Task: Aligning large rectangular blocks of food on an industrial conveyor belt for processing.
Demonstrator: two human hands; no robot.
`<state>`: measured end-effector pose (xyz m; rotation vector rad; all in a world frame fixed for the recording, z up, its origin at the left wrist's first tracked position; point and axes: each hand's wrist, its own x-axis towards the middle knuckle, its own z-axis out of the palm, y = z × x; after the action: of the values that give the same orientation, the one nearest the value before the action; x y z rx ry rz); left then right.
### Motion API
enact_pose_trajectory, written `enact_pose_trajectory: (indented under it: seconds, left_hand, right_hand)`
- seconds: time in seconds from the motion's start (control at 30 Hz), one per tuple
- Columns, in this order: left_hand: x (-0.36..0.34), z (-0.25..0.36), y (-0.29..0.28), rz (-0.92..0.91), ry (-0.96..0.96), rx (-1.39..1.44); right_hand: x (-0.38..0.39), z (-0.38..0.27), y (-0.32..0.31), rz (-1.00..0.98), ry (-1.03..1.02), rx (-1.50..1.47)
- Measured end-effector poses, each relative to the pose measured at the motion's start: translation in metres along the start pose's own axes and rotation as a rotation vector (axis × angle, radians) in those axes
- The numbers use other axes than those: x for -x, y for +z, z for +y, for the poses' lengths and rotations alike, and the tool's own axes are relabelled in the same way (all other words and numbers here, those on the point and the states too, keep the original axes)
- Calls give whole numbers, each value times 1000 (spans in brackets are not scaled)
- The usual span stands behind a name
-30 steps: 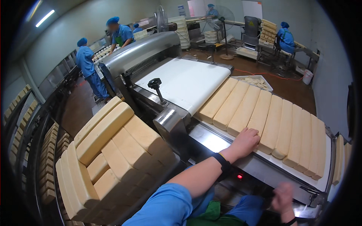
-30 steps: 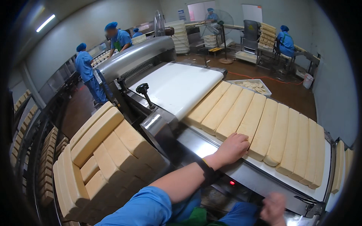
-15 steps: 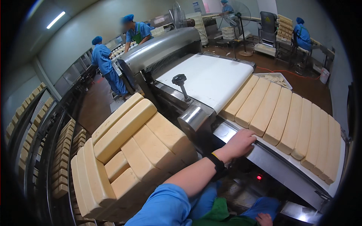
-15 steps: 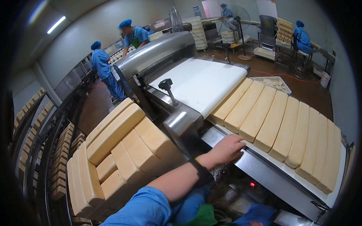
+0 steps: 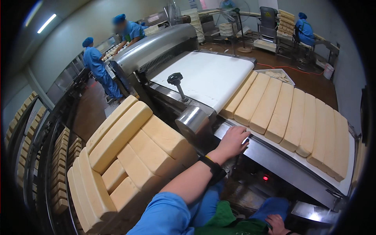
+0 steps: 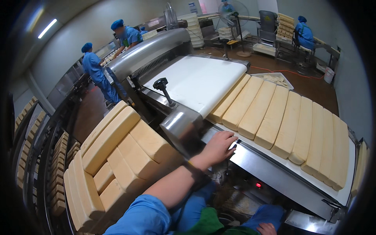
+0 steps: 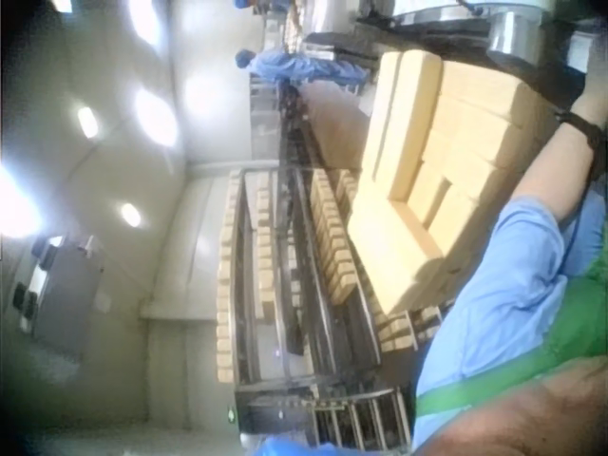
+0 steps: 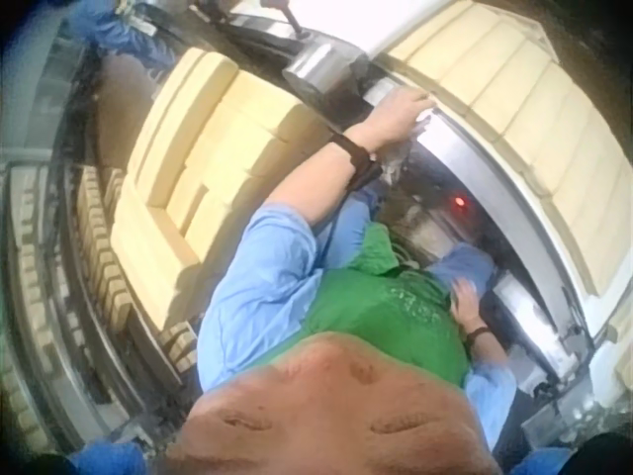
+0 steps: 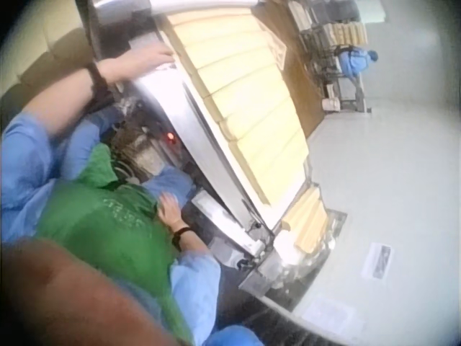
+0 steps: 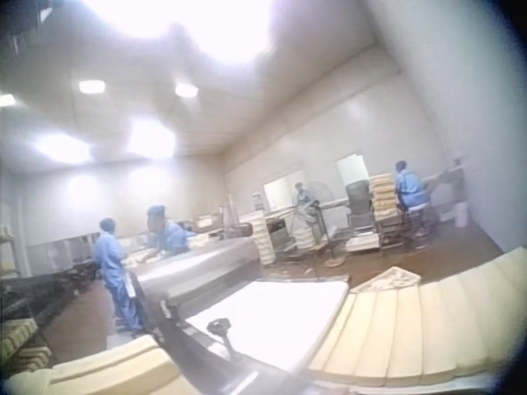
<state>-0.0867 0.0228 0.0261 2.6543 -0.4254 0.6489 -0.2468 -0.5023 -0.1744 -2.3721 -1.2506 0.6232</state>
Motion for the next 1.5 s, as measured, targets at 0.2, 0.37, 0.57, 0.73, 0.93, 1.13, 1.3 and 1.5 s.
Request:
enact_pose_trajectory:
  seconds: [0.2,0.37,0.57,0.73,0.93,1.13,1.3,1.5]
  left_hand:
    - [-5,4,-2,-31,-33,21]
    - [-10,9,-3,-1,-11,17]
    - [-15,13,-1,-37,1,1]
    - [-18,21,0,-46,16,-35]
    - [-22,27,3,-83,-2,-74]
    - [-24,30,7,-52,-5,-54]
    - [-25,30,7,-44,13,-45]
    - [-29,38,3,-98,-8,-6]
  right_hand:
    - [-14,-1,-5,220,-170,-36]
    - [-15,-5,-11,200,-150,-59]
    - [-15,-3,-10,168,-139,-80]
    - [-13,-1,-7,159,-137,-85]
    - [-11,0,-6,192,-154,-94]
    - [-12,1,-7,187,-151,-95]
    - [-11,1,-8,202,-161,-94]
    - [-11,1,-8,210,-174,-87]
